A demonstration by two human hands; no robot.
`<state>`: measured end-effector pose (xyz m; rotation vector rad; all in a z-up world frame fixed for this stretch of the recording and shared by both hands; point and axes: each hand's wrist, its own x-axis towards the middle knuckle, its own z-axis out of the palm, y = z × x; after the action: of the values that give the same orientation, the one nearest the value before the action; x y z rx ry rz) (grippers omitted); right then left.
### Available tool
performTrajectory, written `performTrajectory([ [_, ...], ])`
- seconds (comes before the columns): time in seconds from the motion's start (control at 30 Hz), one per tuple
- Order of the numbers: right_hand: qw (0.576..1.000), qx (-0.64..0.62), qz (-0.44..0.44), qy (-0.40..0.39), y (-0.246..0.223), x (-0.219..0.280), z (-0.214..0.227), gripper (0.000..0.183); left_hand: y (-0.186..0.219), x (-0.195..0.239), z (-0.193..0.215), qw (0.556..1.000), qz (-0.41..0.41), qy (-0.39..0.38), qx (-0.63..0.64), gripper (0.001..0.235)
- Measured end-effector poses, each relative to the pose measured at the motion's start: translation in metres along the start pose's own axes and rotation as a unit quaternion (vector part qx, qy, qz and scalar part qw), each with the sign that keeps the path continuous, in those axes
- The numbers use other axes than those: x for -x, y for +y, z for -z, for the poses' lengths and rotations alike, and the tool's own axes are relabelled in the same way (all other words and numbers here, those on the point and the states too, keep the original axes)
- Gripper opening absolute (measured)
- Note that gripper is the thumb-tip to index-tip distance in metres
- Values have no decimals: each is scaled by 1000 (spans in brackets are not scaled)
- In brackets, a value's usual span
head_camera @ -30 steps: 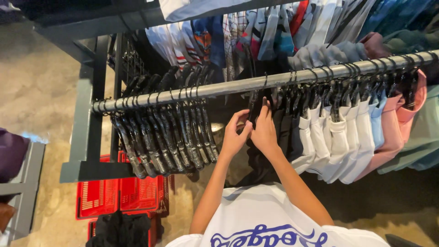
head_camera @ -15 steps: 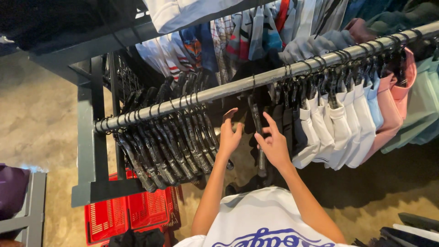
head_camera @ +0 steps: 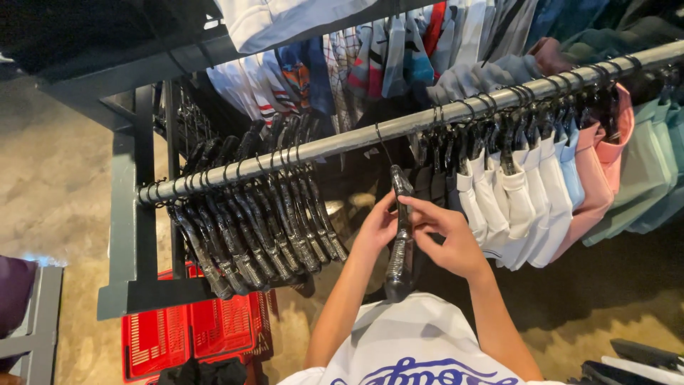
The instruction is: Taking clothes off of hangers and placing them into red shopping baskets for sorting.
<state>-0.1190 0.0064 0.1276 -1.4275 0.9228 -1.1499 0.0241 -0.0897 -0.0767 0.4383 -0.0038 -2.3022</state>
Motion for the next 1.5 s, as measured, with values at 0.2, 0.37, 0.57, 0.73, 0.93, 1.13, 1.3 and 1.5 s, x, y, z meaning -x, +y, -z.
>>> performTrajectory([
  [0.2,946,289,109,94,1,-7,-22,50,-13,-21,68,999,35,-11,-6,42],
  [0.37,918,299,183,185,-2,-18,-17,33,-29,37,22,999,22,24,5,36],
  [0.57,926,201,132,291,4,-39,1,26,-36,110,-5,964,37,160,-207,50],
  [0.73,935,121,89,320,11,-44,5,32,-4,188,-35,936,-23,168,-308,43],
  [0.93,917,-194,-46,345,58,-29,-12,32,72,243,-101,793,-358,230,-435,37],
  [1.13,738,-575,-227,271,149,-1,-20,35,75,205,-184,751,-504,-3,-427,32],
  [1.3,584,-771,-252,35,163,-16,-37,27,34,171,-202,753,-421,-158,-480,30],
  [1.5,772,-508,-379,50,91,-44,-42,57,16,159,-160,549,-271,-288,-737,24],
])
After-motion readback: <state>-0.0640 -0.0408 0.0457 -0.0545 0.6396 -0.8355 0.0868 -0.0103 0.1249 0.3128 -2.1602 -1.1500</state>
